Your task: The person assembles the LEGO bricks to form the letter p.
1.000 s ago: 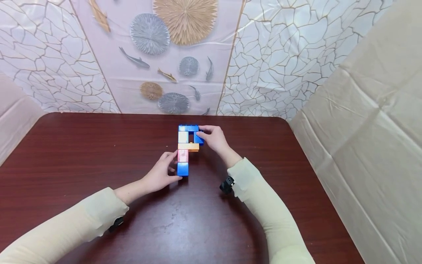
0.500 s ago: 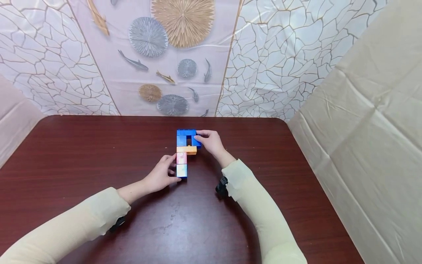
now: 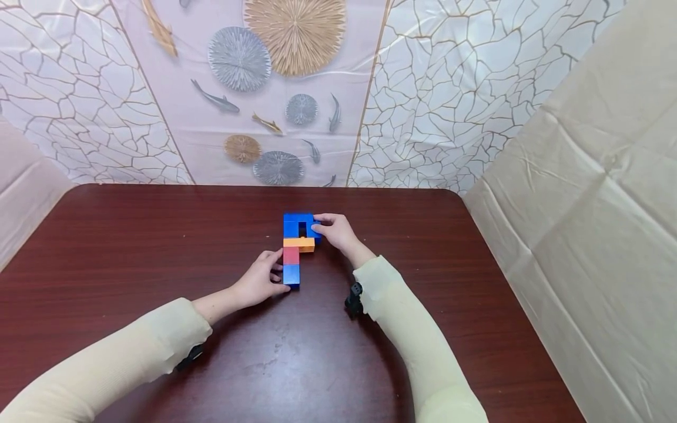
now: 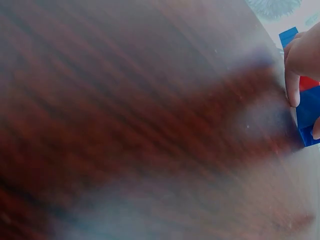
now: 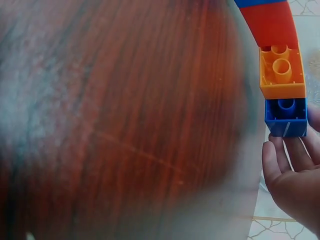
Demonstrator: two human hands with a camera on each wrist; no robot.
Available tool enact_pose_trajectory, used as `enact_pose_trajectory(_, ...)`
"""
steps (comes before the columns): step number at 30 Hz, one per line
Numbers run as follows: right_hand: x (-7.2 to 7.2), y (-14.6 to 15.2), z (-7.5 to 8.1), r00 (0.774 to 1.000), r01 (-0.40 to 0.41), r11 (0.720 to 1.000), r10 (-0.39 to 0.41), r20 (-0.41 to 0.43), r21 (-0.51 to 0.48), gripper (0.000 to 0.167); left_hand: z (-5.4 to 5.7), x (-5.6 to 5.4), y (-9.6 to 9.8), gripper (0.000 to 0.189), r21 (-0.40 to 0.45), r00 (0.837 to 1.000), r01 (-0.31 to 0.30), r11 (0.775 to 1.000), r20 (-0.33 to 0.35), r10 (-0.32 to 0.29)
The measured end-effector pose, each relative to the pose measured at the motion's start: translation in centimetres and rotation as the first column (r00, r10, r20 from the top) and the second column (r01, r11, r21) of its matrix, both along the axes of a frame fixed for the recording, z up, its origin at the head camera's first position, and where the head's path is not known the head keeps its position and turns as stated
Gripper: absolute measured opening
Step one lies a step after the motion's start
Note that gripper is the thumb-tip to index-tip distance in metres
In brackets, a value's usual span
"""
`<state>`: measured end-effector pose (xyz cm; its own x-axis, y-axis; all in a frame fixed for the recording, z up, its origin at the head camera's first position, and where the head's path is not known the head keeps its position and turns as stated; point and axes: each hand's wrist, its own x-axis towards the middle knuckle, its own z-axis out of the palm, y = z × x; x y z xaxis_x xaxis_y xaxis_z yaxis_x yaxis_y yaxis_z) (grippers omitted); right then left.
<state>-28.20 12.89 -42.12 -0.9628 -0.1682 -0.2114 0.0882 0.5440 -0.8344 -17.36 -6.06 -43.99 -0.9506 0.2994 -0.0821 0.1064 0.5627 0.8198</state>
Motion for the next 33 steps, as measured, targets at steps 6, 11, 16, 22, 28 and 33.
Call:
enact_pose_trajectory(6, -0.1, -0.1, -0.6, 0.999, -0.023, 0.999, 0.024, -0.021, 0.038, 0.036, 0.0, 0.1, 0.0, 0.085, 0.001, 1.0, -0.001, 1.0, 0.021, 0.001)
enact_pose_trajectory(11, 0.0, 0.0, -0.9, 0.999, -0.031, 0.996, 0.033, -0.014, 0.078, 0.036, -0.1, 0.2, 0.0, 0.084, 0.016, 0.999, 0.002, 1.0, 0.034, -0.003)
enact_pose_trajectory(16, 0.2, 0.2, -1.0, 1.0, -0.017, 0.996, 0.017, 0.002, 0.084, 0.036, -0.2, 0.3, 0.1, 0.083, 0.025, 0.999, 0.013, 1.0, 0.041, -0.014)
enact_pose_trajectory(22, 0.1, 0.3, -1.0, 1.0, -0.02, 0.997, 0.02, -0.003, 0.08, 0.036, -0.2, 0.2, 0.2, 0.082, 0.028, 0.999, 0.019, 0.999, 0.048, -0.02)
enact_pose_trajectory(28, 0.1, 0.1, -1.1, 1.0, -0.022, 0.997, 0.023, -0.015, 0.075, 0.037, -0.2, 0.1, 0.1, 0.084, 0.038, 0.998, 0.023, 0.999, 0.052, -0.025)
enact_pose_trajectory(33, 0.4, -0.1, -1.0, 0.999, -0.004, 0.999, 0.006, -0.051, 0.052, 0.042, 0.7, 0.0, -0.6, 0.09, 0.006, 0.992, 0.084, 0.996, 0.094, -0.084)
